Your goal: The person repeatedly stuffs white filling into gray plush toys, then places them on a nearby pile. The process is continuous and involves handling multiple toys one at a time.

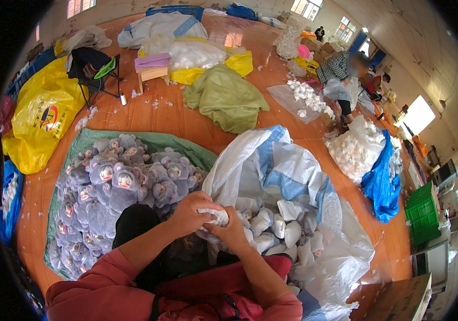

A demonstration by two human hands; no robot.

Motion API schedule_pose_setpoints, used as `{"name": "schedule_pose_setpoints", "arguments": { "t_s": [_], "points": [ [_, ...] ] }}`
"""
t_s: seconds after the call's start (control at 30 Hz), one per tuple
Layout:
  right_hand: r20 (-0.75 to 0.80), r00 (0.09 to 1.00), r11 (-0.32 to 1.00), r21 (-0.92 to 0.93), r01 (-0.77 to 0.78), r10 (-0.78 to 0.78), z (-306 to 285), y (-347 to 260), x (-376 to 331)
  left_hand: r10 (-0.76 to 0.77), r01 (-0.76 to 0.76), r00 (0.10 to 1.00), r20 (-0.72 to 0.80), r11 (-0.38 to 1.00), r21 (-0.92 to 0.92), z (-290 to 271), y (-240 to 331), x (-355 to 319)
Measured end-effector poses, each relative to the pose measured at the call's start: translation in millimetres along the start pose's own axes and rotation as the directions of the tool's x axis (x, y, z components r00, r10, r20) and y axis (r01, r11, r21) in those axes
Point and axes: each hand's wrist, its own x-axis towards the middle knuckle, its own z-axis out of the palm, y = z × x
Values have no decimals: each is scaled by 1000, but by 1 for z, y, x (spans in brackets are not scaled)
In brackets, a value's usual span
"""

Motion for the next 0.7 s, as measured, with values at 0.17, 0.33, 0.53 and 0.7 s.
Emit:
{"name": "schedule_pose_setpoints", "arguments": {
  "t_s": [0.17, 0.33, 0.53, 0.7],
  "points": [
    [-78, 997, 997, -79, 5, -11, 5, 5, 1, 14, -14, 1000, 7, 999, 43, 2, -7, 1],
    [-154, 980, 990, -44, -132, 124, 12, 1, -1, -128, 124, 990, 52, 989, 85, 4, -1, 4],
    [-89, 974, 978, 9, -207, 207, 13, 17, 2, -439, 399, 882, 170, 889, 226, -3, -10, 3],
    [0, 981, 975, 114, -192, 193, 8, 27, 1, -516, 602, 717, 468, 798, -42, -23, -14, 6]
  ]
}}
